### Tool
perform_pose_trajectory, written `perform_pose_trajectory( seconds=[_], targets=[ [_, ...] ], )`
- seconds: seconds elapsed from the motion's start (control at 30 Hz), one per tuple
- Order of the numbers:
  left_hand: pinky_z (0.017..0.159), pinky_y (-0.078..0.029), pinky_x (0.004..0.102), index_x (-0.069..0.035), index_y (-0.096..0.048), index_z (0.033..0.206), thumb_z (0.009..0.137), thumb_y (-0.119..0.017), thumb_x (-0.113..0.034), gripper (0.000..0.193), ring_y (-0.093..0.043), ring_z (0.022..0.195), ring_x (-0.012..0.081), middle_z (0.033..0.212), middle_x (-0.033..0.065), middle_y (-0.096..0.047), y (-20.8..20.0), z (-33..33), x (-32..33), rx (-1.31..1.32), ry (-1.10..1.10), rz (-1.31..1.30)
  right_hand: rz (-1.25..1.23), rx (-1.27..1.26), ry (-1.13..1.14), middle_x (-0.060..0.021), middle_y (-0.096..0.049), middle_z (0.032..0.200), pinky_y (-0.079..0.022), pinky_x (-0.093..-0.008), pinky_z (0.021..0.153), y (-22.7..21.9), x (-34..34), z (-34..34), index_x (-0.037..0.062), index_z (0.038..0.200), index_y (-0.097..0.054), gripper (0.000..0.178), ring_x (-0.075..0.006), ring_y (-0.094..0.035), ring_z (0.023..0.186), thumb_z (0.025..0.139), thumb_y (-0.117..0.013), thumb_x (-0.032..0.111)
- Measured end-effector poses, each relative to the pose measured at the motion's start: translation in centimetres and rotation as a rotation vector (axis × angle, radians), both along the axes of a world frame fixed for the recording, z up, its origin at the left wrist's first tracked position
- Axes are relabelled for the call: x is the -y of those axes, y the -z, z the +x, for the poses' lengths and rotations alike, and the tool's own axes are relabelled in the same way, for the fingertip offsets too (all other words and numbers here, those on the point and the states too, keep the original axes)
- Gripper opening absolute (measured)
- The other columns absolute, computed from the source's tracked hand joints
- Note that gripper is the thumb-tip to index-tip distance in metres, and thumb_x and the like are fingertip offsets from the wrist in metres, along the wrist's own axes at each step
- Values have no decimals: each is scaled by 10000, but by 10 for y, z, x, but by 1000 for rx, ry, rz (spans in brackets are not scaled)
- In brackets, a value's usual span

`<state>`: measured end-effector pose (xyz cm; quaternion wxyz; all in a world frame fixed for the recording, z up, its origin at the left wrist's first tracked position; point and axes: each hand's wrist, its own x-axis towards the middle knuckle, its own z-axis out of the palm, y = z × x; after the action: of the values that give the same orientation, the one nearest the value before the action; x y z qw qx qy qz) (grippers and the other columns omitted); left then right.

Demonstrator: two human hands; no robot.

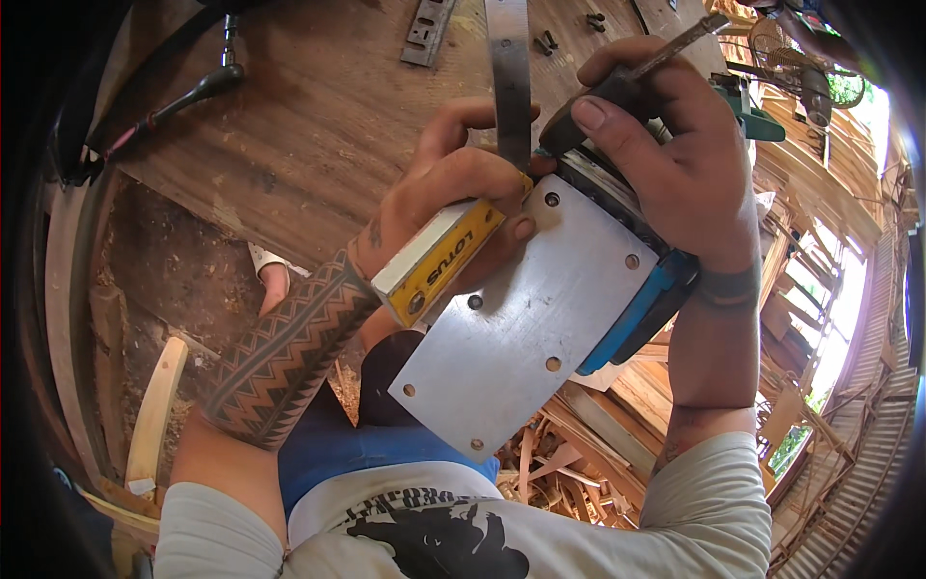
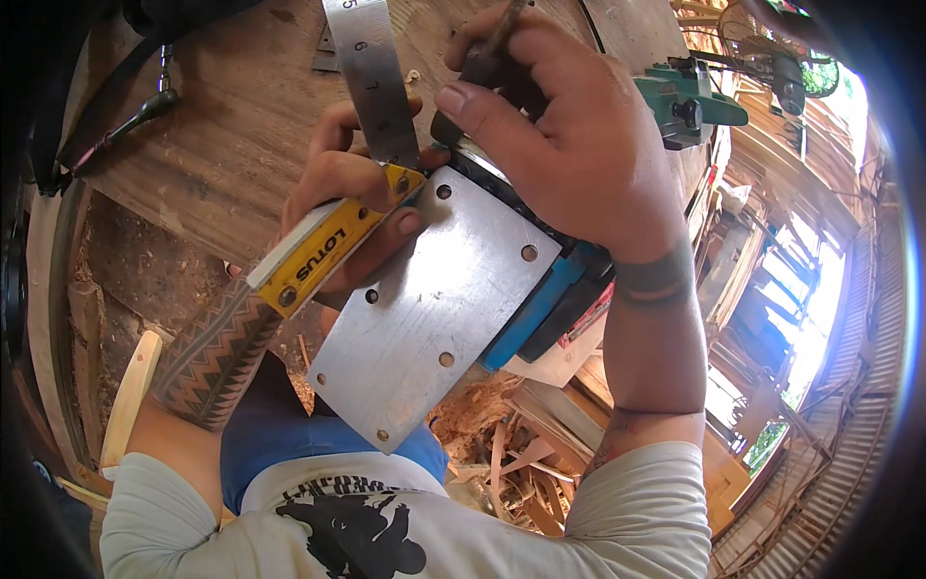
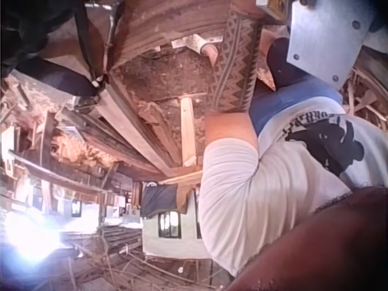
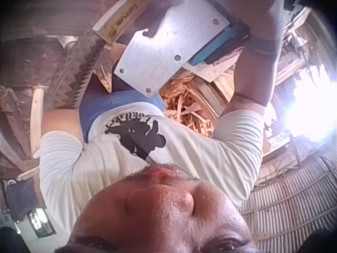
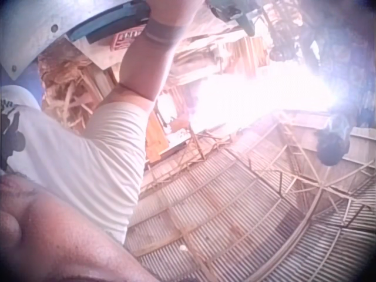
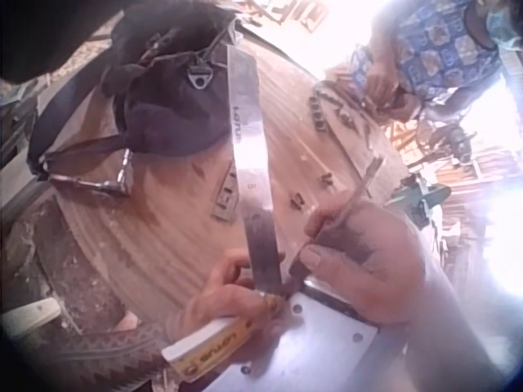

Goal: The person uses a square tool to measure the alignment of blades on a power planer and then uses a screwdriver to turn screws on the blade drum.

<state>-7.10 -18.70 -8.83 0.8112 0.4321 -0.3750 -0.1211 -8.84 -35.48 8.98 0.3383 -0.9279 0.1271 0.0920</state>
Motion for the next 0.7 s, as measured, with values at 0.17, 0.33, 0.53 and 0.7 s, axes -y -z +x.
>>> perform_pose_trajectory(
  seconds=[0.17,0.33,0.53,0.7],
  targets=[
    [1070,-584,464,-149,-592,1034,899,-769,-41,248,-545,1366,363,1411,216,-432,1,-2,2,-33,-21,-29,78,178,-1,-37,-708,1014,-498,-238,836,8,12,0,16,1226,-628,270,-80,-642,933,985,-714,101],
    [1073,-580,474,-152,-596,1018,888,-782,-43,251,-565,1344,364,1422,217,-429,-1,-1,-5,-39,-5,6,108,228,5,-32,-703,1015,-487,-233,834,11,6,-1,14,1232,-630,267,-68,-617,912,986,-705,83],
    [1085,-527,430,-149,-608,1082,880,-773,-42,281,-598,1302,316,1415,204,-502,-6,-4,1,-93,32,-7,45,286,70,-82,-717,1014,-506,-257,866,-7,18,-10,-14,1217,-622,228,-114,-661,941,1006,-659,62],
    [1044,-569,404,-169,-523,1171,939,-709,-29,328,-576,1334,378,1503,232,-369,-4,12,-16,3,139,26,119,723,559,-87,-706,817,-454,-248,554,-33,74,-85,-17,1000,-639,277,-137,-641,652,1088,-496,203]
  ],
)
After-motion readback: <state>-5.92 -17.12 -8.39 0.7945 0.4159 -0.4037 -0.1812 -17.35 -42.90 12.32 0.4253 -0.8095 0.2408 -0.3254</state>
